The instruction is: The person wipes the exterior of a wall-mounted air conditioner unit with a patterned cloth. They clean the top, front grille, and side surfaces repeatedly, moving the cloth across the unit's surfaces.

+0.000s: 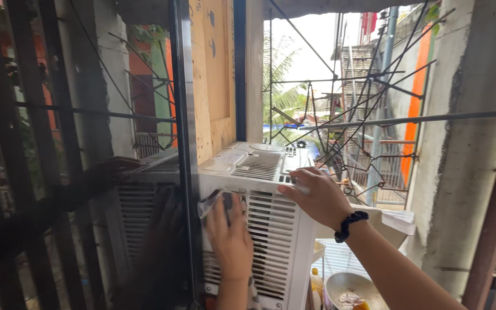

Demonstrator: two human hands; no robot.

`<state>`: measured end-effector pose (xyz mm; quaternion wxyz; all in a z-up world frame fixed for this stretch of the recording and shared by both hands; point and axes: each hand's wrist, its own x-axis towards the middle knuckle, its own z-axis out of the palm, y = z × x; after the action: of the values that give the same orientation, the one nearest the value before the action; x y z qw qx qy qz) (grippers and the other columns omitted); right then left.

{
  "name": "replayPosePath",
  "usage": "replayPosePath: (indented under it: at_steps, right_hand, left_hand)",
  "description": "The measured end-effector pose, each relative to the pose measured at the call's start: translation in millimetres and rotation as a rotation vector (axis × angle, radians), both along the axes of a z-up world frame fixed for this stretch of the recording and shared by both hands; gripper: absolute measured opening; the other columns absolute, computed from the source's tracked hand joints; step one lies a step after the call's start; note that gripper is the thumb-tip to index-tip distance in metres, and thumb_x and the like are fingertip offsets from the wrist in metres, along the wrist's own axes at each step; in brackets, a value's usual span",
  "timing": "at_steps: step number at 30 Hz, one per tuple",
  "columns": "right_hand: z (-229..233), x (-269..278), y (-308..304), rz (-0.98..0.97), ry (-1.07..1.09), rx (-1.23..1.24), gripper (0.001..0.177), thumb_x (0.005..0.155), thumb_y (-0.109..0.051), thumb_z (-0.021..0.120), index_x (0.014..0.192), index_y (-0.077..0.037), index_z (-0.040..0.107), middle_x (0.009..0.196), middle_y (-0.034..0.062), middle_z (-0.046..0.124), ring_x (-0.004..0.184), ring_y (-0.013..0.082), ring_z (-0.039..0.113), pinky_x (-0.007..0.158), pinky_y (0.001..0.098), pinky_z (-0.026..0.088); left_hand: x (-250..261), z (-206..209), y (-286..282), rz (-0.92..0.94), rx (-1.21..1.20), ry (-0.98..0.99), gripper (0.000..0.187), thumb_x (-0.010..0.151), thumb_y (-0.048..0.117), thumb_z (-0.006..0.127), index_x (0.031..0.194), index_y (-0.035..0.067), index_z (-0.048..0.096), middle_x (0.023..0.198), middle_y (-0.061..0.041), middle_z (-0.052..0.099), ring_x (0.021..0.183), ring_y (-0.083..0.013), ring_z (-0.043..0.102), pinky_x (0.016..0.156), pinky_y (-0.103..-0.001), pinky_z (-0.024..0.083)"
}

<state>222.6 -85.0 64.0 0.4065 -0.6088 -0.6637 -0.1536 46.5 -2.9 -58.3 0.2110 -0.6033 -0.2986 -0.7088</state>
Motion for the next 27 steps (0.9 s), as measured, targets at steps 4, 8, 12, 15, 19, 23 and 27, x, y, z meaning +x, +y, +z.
replayPosePath:
  at_steps: [4, 8, 12, 15, 19, 23, 27]
  right_hand:
    - [3.7, 1.0, 3.2, -0.047, -0.025, -0.032, 0.062, 0.085, -0.057, 0.068, 0.122, -0.008, 0.070, 0.127, 0.0130, 0.067, 0.119, 0.0319, 0.063, 0.101, 0.0432, 0.049]
    - [0.2, 3.2, 5.7, -0.055, -0.054, -0.029, 0.061, 0.087, -0.058, 0.066, 0.122, -0.008, 0.071, 0.125, 0.0134, 0.068, 0.120, 0.0326, 0.062, 0.102, 0.0438, 0.049]
    - [-0.6, 3.9, 5.7, -0.034, -0.025, -0.014, 0.061, 0.085, -0.057, 0.066, 0.122, -0.010, 0.071, 0.125, 0.0135, 0.067, 0.118, 0.0328, 0.063, 0.100, 0.0439, 0.050]
    - [1.9, 4.0, 5.9, -0.031, -0.029, -0.033, 0.062, 0.087, -0.057, 0.067, 0.123, -0.008, 0.069, 0.124, 0.0165, 0.065, 0.120, 0.0347, 0.061, 0.101, 0.0450, 0.049]
    - [0.8, 3.1, 5.8, -0.037, -0.048, -0.029, 0.061, 0.087, -0.058, 0.065, 0.122, -0.009, 0.071, 0.125, 0.0140, 0.067, 0.121, 0.0341, 0.060, 0.102, 0.0457, 0.049]
    - [-1.4, 4.2, 6.9, -0.045, -0.041, -0.036, 0.063, 0.087, -0.060, 0.065, 0.122, -0.009, 0.070, 0.126, 0.0143, 0.067, 0.120, 0.0334, 0.061, 0.101, 0.0457, 0.049]
    - [0.7, 7.0, 9.0, -0.026, -0.038, 0.005, 0.064, 0.085, -0.060, 0.068, 0.122, -0.007, 0.071, 0.128, 0.0163, 0.064, 0.119, 0.0339, 0.061, 0.099, 0.0456, 0.050]
  left_hand:
    - [-0.7, 3.9, 6.4, 0.021, -0.098, -0.110, 0.058, 0.084, 0.006, 0.068, 0.140, 0.014, 0.062, 0.128, -0.015, 0.059, 0.116, -0.0372, 0.059, 0.096, -0.050, 0.051]
    - [5.7, 7.7, 6.1, -0.121, -0.293, -0.208, 0.051, 0.092, 0.011, 0.071, 0.143, 0.014, 0.064, 0.116, -0.009, 0.061, 0.103, -0.0259, 0.063, 0.085, -0.041, 0.058]
    - [10.9, 12.7, -4.8, 0.051, -0.135, -0.270, 0.044, 0.082, 0.013, 0.076, 0.126, 0.013, 0.072, 0.117, -0.012, 0.062, 0.099, -0.0333, 0.061, 0.077, -0.041, 0.059]
    - [11.9, 18.0, -10.5, 0.119, -0.156, -0.290, 0.049, 0.076, 0.013, 0.076, 0.124, 0.013, 0.071, 0.112, -0.011, 0.066, 0.092, -0.0343, 0.065, 0.073, -0.041, 0.059]
    - [0.8, 28.0, -0.7, -0.069, -0.042, -0.327, 0.029, 0.088, 0.003, 0.067, 0.116, 0.007, 0.071, 0.106, -0.010, 0.068, 0.089, -0.0279, 0.071, 0.076, -0.039, 0.059]
    - [3.4, 35.5, 3.4, -0.128, -0.163, -0.365, 0.011, 0.088, 0.001, 0.066, 0.099, 0.002, 0.066, 0.094, -0.012, 0.067, 0.081, -0.0294, 0.070, 0.068, -0.040, 0.057]
    - [19.2, 36.3, -10.1, -0.163, -0.173, -0.218, 0.009, 0.088, 0.004, 0.068, 0.095, 0.005, 0.062, 0.088, -0.011, 0.066, 0.078, -0.0290, 0.070, 0.066, -0.041, 0.057]
